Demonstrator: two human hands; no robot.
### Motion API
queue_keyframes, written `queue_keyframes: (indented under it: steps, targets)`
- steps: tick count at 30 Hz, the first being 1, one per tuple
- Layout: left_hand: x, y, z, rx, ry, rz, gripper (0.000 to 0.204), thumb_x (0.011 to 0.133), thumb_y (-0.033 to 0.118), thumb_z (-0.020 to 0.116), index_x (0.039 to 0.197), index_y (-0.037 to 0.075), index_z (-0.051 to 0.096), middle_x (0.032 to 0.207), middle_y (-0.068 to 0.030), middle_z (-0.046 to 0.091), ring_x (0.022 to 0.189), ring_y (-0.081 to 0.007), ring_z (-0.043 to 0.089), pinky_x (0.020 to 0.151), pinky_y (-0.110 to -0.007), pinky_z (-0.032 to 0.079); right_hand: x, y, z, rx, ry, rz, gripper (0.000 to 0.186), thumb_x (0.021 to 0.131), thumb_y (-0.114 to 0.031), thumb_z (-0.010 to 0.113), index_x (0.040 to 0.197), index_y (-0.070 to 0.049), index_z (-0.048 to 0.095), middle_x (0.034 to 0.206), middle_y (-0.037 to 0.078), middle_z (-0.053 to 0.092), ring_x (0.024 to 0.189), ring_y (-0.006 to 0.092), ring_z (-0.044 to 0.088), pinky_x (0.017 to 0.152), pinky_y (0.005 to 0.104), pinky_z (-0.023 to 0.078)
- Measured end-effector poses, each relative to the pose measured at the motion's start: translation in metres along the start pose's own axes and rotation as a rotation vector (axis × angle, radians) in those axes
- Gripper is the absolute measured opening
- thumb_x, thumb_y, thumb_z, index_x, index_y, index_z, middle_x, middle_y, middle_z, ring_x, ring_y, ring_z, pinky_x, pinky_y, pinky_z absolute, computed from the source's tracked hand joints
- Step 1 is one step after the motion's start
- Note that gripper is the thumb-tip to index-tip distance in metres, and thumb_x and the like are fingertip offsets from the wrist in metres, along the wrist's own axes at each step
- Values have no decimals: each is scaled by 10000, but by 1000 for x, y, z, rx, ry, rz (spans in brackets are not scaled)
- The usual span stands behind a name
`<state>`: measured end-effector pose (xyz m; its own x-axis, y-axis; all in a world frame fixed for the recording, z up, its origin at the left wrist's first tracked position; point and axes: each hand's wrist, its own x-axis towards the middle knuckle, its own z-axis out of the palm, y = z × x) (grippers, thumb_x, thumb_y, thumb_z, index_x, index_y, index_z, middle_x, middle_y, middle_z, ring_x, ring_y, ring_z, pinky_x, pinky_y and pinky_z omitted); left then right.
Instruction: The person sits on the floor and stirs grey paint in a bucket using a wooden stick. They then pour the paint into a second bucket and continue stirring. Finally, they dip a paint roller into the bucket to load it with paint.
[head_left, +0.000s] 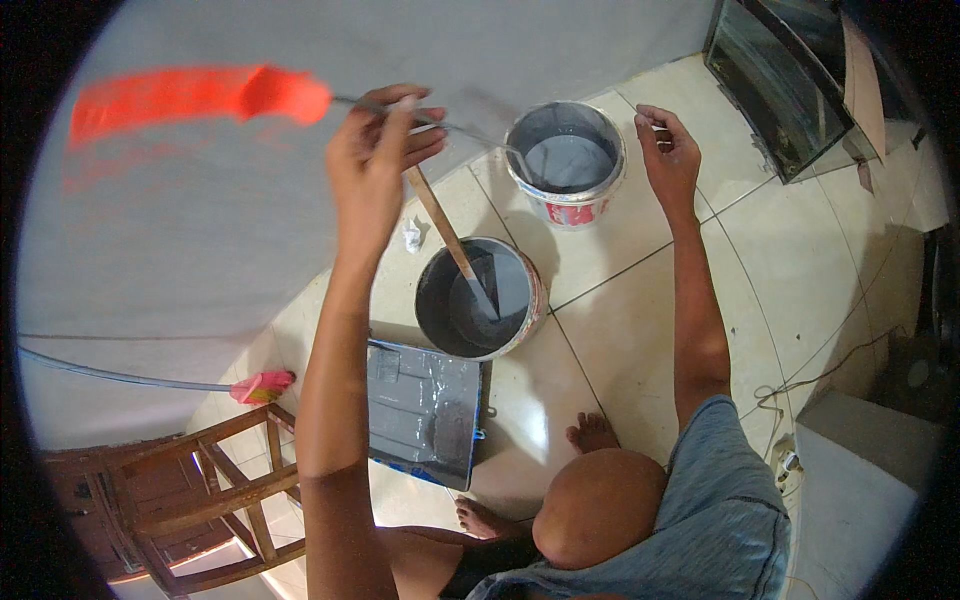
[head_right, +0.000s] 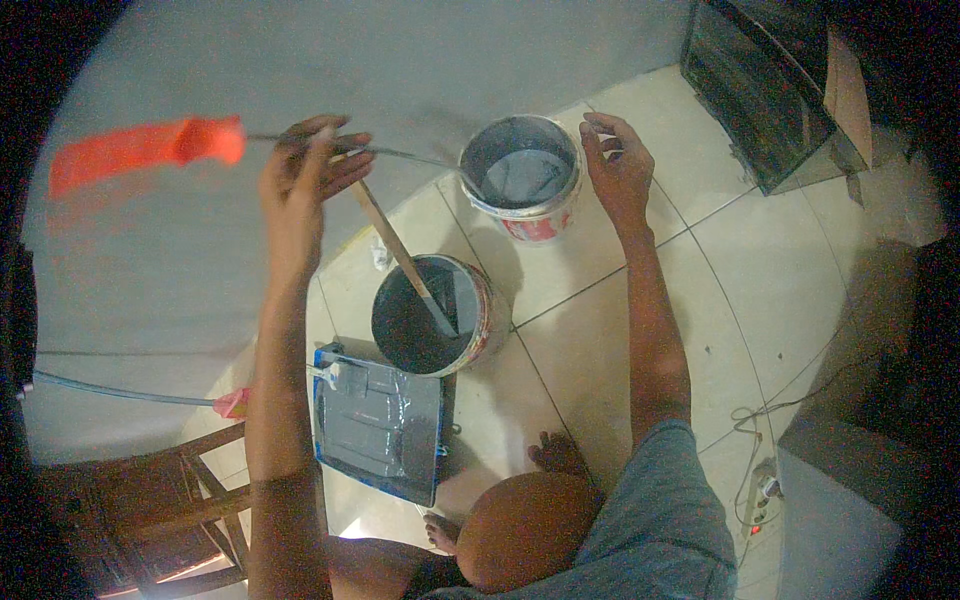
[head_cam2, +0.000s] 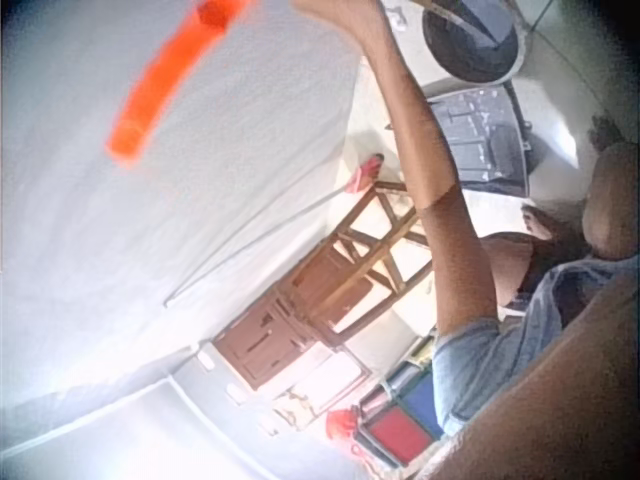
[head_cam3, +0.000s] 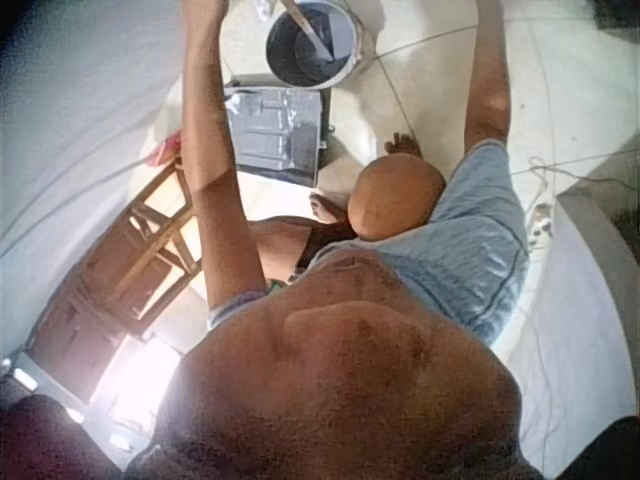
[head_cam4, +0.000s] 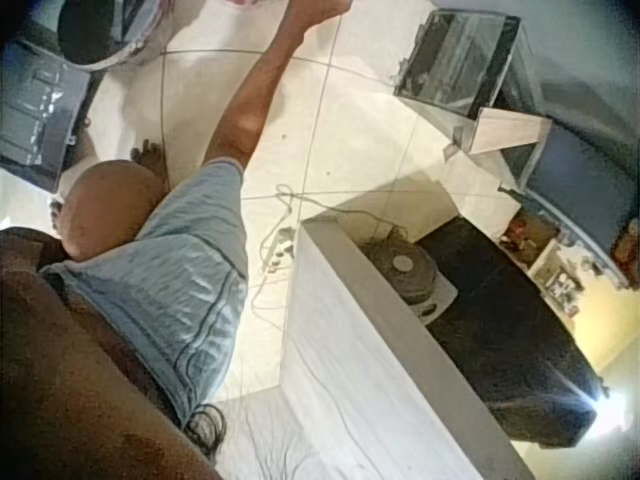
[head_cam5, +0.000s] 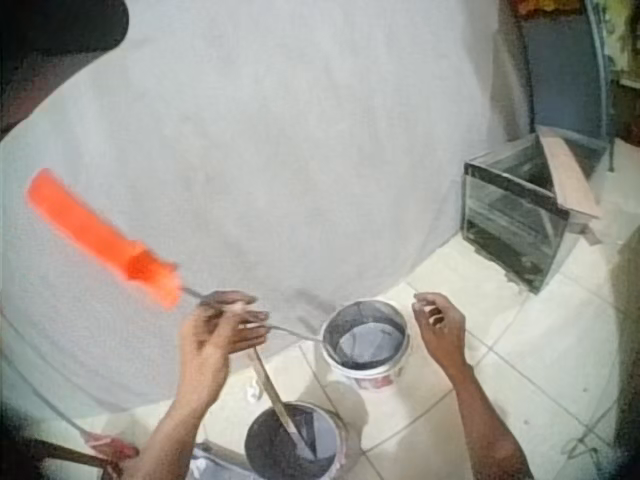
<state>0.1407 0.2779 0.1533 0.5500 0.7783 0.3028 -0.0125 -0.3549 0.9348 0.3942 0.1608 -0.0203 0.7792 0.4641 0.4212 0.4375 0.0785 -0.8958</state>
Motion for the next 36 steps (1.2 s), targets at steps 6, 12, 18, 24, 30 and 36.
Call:
queue_keyframes:
  steps: [6, 12, 18, 24, 30, 36]
  targets:
    - [29, -37, 44, 6, -113, -63, 194, 943, 138, 543, 1050, -9, 612, 858, -120, 662, 736, -167, 667, 677, -276, 566, -5, 6, -2, 10, -60, 68, 193, 912, -175, 615, 1044, -49, 678, 839, 13, 653, 671, 48, 538, 594, 206, 439]
    - [30, -52, 43, -51, -86, -72, 207, 953, 154, 536, 1073, -1, 604, 861, -117, 661, 750, -175, 672, 686, -280, 570, -6, 15, -5, 11, -97, 72, 202, 921, -176, 602, 1049, -37, 673, 862, 27, 667, 703, 55, 562, 621, 212, 449]
    - [34, 6, 19, -12, -103, 35, 261, 965, 207, 522, 1109, -3, 582, 901, -165, 669, 792, -214, 684, 714, -305, 579, -6, 17, -7, -1, -87, 110, 205, 921, -165, 594, 1059, -32, 668, 864, 33, 672, 731, 62, 575, 650, 209, 457]
    - [37, 41, 3, 106, -76, 123, 279, 962, 214, 527, 1133, -2, 572, 900, -193, 675, 792, -235, 695, 723, -306, 582, -8, 23, 0, 41, -115, 56, 205, 935, -170, 568, 1068, -44, 662, 852, 39, 676, 719, 59, 572, 640, 204, 455]
    - [35, 47, -5, 115, -82, 86, 269, 962, 204, 524, 1134, 4, 574, 901, -192, 677, 805, -236, 696, 733, -312, 585, -6, -2, 12, -328, -199, -416, 277, 790, -59, 644, 1063, -88, 673, 1043, 63, 665, 936, 233, 597, 881, 360, 438]
    - [35, 54, -12, 148, -106, 138, 267, 964, 198, 520, 1139, 2, 566, 915, -191, 675, 821, -235, 694, 738, -316, 584, 15, 7, 39, -710, -845, -722, 363, 728, -46, 644, 1057, -187, 703, 1059, 52, 661, 1030, 268, 551, 986, 439, 344]
